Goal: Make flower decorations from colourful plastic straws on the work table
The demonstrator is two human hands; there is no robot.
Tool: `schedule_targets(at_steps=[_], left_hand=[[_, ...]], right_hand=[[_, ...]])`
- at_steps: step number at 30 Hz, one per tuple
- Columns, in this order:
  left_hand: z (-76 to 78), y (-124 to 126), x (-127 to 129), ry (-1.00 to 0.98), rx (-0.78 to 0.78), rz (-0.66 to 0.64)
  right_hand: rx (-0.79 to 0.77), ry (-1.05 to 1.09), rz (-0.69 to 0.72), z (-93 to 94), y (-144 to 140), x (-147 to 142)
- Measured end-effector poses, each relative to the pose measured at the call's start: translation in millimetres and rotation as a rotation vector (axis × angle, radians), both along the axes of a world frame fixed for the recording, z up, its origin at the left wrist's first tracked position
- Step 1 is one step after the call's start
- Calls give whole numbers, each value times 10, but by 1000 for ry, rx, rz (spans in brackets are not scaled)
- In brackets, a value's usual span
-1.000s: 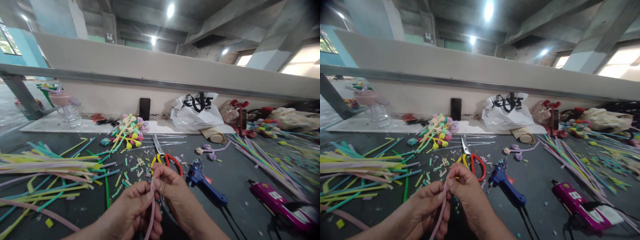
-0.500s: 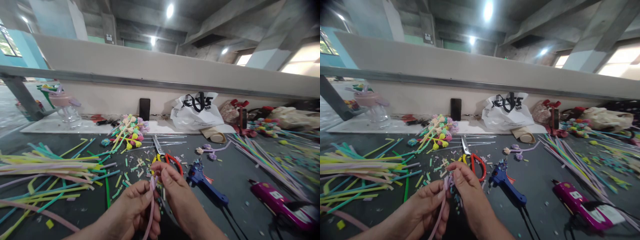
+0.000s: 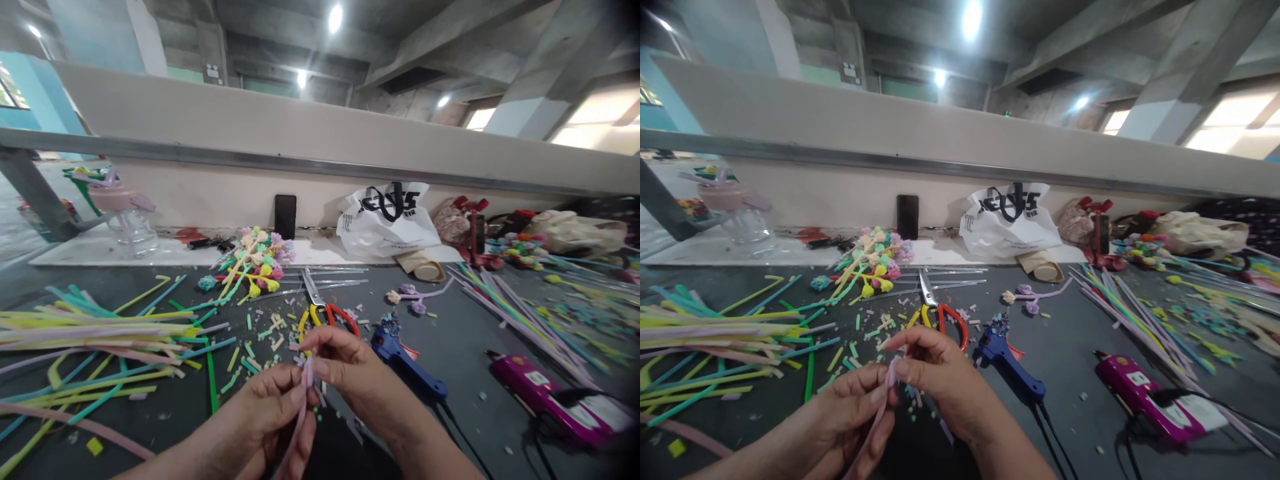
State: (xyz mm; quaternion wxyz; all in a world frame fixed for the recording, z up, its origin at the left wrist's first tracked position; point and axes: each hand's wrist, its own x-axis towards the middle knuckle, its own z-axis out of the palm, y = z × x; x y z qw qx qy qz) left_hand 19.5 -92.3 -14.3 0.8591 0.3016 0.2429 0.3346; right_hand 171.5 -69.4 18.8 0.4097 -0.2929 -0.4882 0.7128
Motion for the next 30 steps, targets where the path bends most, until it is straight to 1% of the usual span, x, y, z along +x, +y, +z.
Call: schedule_targets(at_steps=[2, 7, 13, 18, 24, 30], left_hand=[[2, 1, 2, 15, 4, 3], [44, -5, -12, 56, 2, -17], [20, -11, -2, 74, 16, 56], [14, -2, 13, 119, 10, 55], [28, 1, 14, 229, 39, 120], [-8, 13, 15, 460, 139, 158]], right_hand=[[38, -18, 4, 2, 9, 5], [106, -37, -67, 1, 30, 5], [44, -45, -92, -38, 27, -43], [-3, -73, -137, -55, 18, -90], [-1, -138, -150, -25, 15, -95], [38, -205, -164, -44, 11, -136]])
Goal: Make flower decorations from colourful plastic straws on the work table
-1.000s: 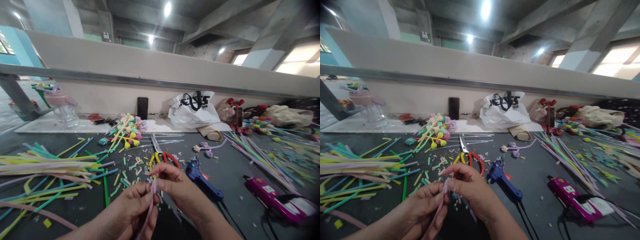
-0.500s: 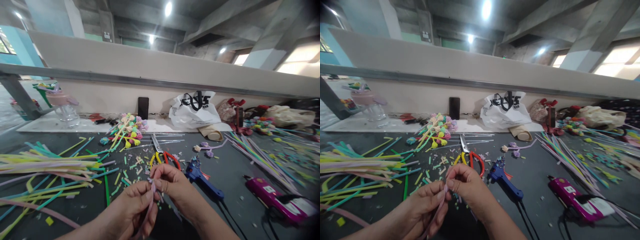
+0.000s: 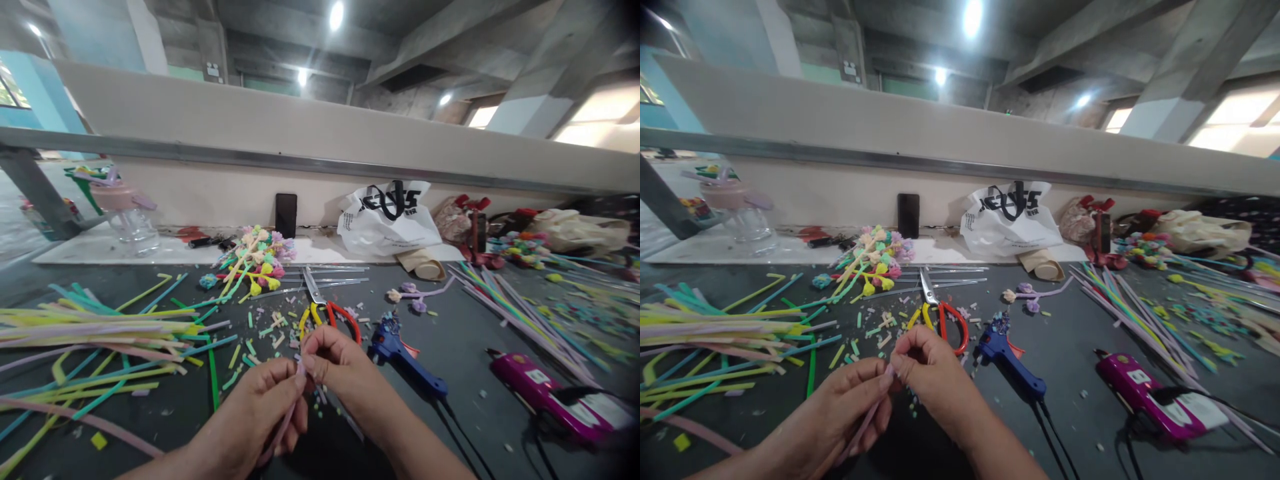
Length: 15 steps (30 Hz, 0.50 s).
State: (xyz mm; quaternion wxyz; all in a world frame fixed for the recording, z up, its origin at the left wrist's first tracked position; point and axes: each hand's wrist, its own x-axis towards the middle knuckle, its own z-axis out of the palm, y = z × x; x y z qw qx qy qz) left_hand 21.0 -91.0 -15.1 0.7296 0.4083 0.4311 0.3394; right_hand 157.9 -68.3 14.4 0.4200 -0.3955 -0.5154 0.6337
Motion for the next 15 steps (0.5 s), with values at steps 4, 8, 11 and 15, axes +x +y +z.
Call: schedule_targets(at_steps=[4, 8, 11, 15], left_hand=[[40, -3, 2, 155, 61, -7], [85, -10, 4, 117, 28, -24], [113, -9, -9, -16, -51, -39], [144, 5, -35, -157, -105, -109]], right_hand=[[-3, -19, -8, -38, -2, -21], [-15, 2, -2, -60, 4, 11], [-33, 104, 83, -45, 16, 81], [-67, 172, 201, -12, 49, 175]])
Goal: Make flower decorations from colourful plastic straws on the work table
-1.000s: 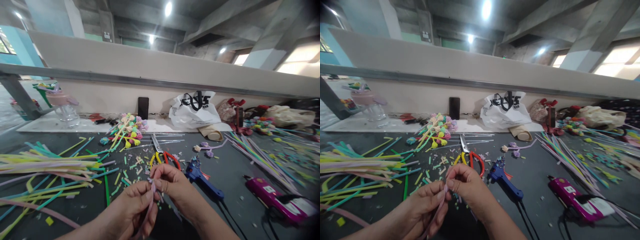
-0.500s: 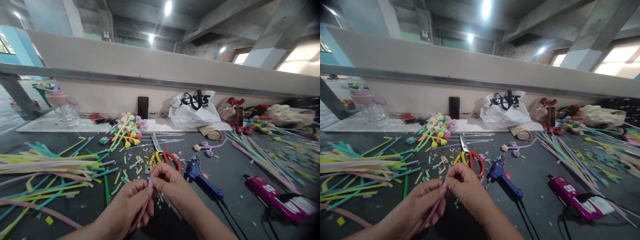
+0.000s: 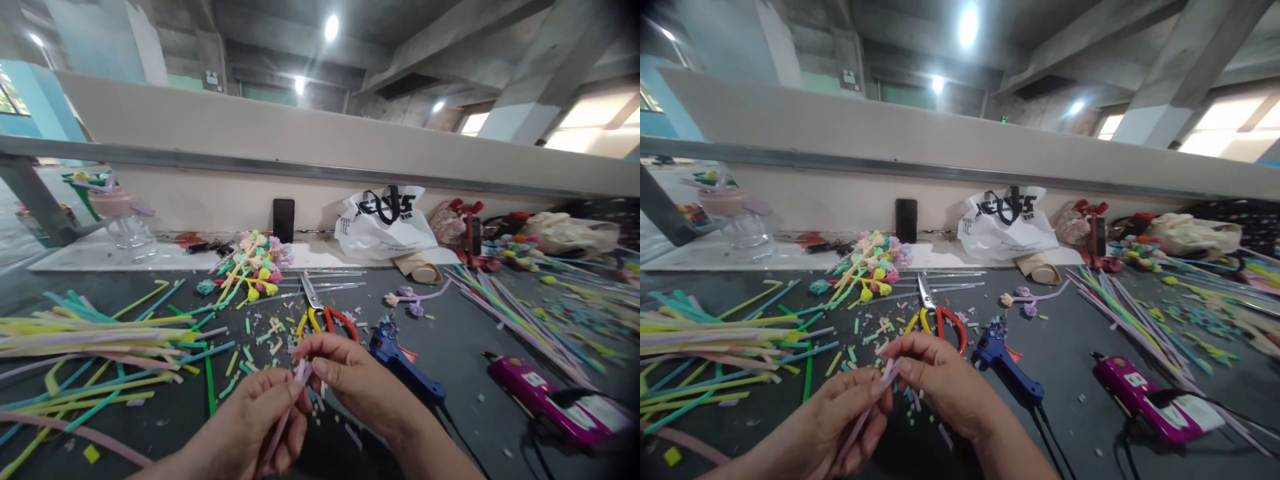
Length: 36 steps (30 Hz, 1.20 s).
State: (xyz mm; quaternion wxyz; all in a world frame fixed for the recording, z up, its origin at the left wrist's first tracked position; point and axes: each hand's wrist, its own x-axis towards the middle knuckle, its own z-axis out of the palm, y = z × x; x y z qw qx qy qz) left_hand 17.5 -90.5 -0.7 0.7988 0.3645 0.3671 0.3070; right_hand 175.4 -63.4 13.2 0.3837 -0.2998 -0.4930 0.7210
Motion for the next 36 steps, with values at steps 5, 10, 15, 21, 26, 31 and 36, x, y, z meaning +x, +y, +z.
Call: schedule_targets(at_steps=[5, 10, 15, 21, 26, 31, 36], left_hand=[[15, 0, -23, -107, -56, -86], [-12, -1, -37, -119, -46, -129], [-32, 12, -38, -108, -15, -144], [-59, 1, -42, -101, -43, -116], [-51, 4, -51, -177, -39, -172], [6, -25, -70, -278, -49, -211], [20, -51, -91, -331, -107, -203]], right_hand=[[-1, -28, 25, -30, 33, 34], [42, -84, 11, -74, 37, 30], [36, -88, 18, -102, 30, 22], [33, -78, 51, -114, 30, 35], [41, 7, 96, -125, 45, 75], [18, 1, 110, -147, 50, 64], [49, -19, 27, -119, 27, 8]])
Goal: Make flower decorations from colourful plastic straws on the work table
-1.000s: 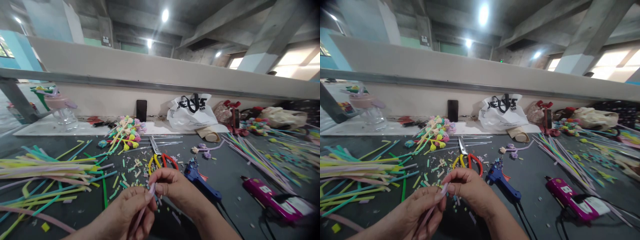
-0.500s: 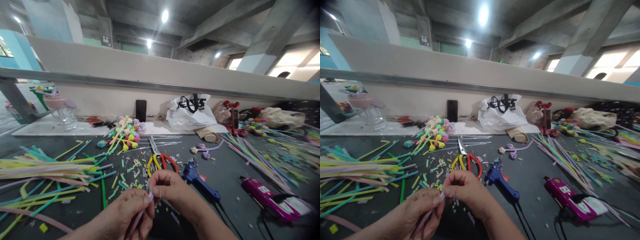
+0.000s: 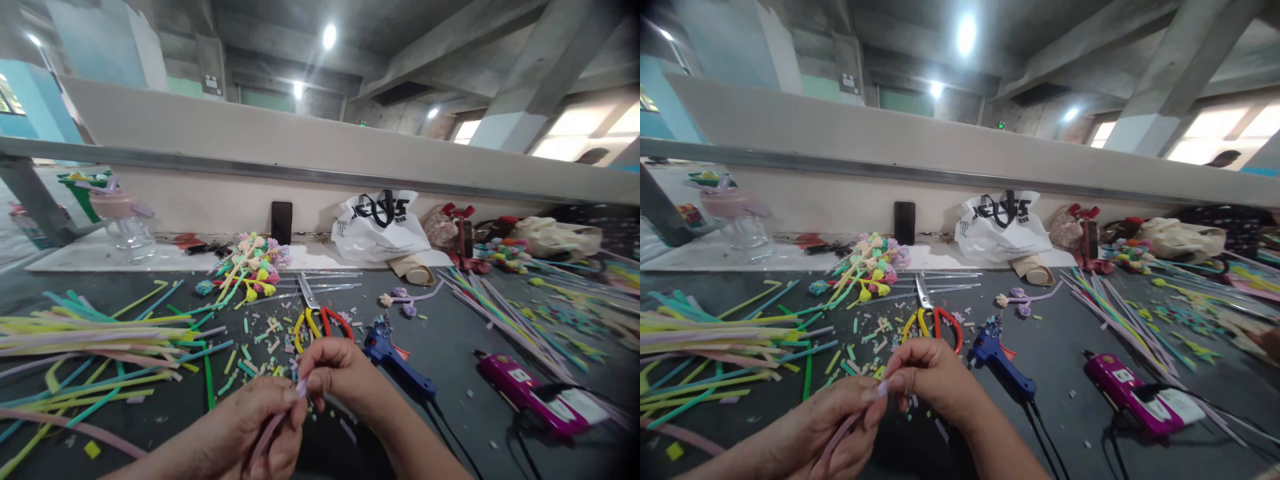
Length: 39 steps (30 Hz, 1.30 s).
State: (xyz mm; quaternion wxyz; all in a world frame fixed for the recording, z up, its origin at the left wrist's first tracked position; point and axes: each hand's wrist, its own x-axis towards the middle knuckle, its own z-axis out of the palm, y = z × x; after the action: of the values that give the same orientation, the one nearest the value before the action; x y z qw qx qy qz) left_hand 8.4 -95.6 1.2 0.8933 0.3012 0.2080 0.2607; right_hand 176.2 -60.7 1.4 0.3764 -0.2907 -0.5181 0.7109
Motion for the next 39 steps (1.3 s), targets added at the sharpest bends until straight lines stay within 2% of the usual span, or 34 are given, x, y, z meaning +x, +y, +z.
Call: schedule_targets(at_steps=[5, 9, 13, 19, 26, 28, 35, 39], left_hand=[[-24, 27, 0, 53, 62, -3], [2, 39, 16, 179, 85, 0], [64, 27, 43, 341, 58, 65], [78, 26, 87, 409, 173, 195], [43, 53, 110, 540, 197, 224], [28, 48, 103, 536, 194, 218], [-3, 32, 85, 512, 162, 188], [-17, 55, 88, 453, 171, 205]], right_hand=[[101, -140, -77, 46, -49, -39], [201, -232, -105, 77, -61, -45], [301, -326, -151, 89, -36, -27], [369, -469, -188, 32, -6, 24], [564, -594, -187, 69, -7, 7], [547, -593, -181, 65, -8, 0], [319, -453, -151, -35, -5, -23], [294, -452, -164, -61, 17, -21]])
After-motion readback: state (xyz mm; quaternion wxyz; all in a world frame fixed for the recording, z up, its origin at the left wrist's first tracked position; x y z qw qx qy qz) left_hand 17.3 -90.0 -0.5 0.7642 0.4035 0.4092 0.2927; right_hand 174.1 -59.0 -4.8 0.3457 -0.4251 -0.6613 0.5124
